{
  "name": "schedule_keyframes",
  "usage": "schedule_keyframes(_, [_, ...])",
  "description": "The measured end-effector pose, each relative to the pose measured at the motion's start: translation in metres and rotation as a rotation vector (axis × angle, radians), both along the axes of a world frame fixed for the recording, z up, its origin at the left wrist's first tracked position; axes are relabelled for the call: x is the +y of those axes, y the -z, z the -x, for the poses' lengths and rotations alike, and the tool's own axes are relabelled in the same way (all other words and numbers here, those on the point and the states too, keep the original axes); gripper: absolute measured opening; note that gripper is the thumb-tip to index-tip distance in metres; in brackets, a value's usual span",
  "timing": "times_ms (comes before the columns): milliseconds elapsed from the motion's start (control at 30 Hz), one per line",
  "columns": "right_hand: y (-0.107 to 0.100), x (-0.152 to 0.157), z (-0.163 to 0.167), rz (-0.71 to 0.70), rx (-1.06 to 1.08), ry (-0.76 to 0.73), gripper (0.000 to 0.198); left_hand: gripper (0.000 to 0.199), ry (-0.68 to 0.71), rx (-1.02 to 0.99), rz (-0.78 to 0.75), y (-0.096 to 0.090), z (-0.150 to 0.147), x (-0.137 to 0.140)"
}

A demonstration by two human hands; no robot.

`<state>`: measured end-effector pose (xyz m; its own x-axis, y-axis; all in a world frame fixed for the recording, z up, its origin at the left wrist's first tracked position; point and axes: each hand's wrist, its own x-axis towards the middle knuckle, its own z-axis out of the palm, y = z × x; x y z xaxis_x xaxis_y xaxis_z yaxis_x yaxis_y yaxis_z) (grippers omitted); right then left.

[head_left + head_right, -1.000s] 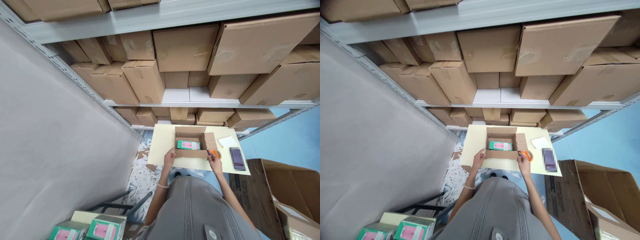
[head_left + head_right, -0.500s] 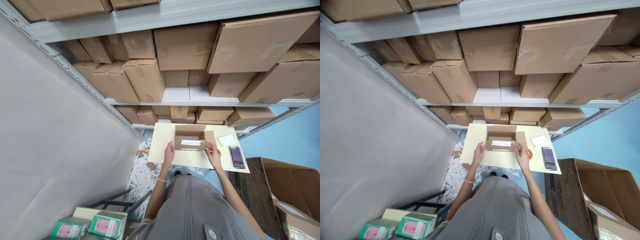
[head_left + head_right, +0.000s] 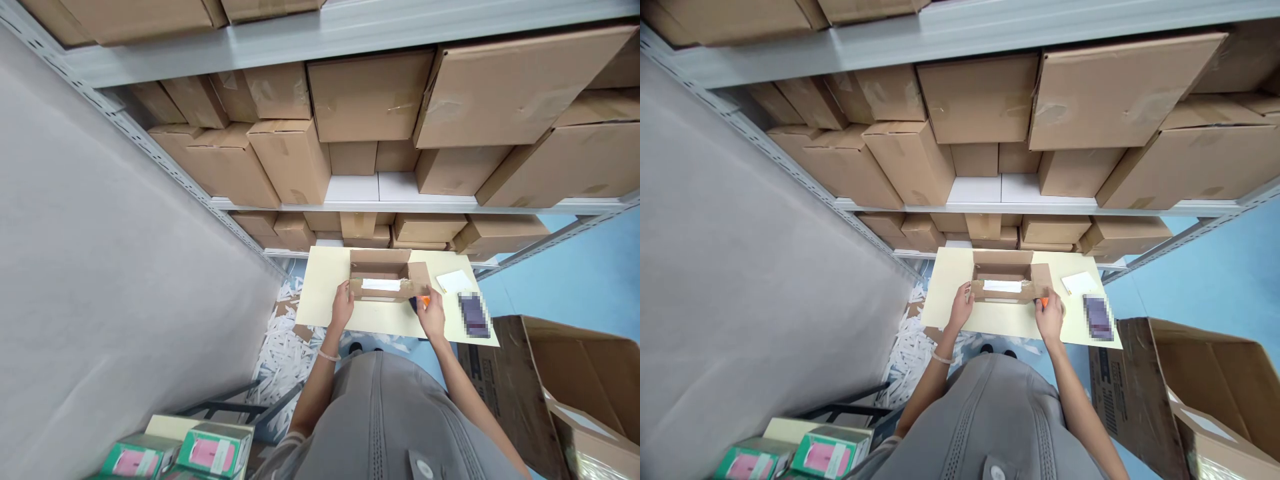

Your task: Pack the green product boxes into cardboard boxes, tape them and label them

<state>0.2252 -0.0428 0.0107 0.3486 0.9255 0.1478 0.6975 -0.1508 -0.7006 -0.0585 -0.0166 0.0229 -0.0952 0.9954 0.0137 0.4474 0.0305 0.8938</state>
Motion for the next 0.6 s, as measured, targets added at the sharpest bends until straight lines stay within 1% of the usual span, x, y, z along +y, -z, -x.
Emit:
schedule_keyframes(67, [0.003,0.003,-0.007,0.024,0.06,0.111,0.068,0.038,0.011,-0.018,0.009,0.001,0.0,-0.001])
schedule_keyframes(133, [0.007,0.006,-0.013,0.097,0.201,0.175,0.076,0.036,0.015,-0.027,0.008,0.002,0.001,-0.002])
schedule_keyframes(200, [0.006,0.009,-0.016,0.174,0.358,0.202,0.08,0.032,0.012,-0.021,0.003,0.002,0.003,-0.005])
schedule_keyframes(233, [0.004,0.01,-0.016,0.186,0.41,0.205,0.08,0.029,0.01,-0.011,0.001,0.002,0.004,-0.007])
schedule_keyframes(300, [-0.003,0.01,-0.012,0.139,0.427,0.195,0.077,0.023,0.022,0.017,-0.006,0.0,0.008,-0.011])
schedule_keyframes(367, [-0.012,0.008,-0.005,0.058,0.37,0.151,0.071,0.018,0.051,0.045,-0.021,-0.003,0.011,-0.016])
schedule_keyframes(433, [-0.019,0.006,0.005,0.03,0.305,0.059,0.069,0.016,0.074,0.059,-0.035,-0.006,0.013,-0.019])
schedule_keyframes(500, [-0.022,0.006,0.014,0.061,0.232,-0.051,0.068,0.015,0.071,0.064,-0.036,-0.008,0.013,-0.022])
schedule_keyframes(600, [-0.02,0.008,0.024,0.114,0.08,-0.177,0.064,0.015,0.058,0.07,-0.025,-0.009,0.013,-0.022])
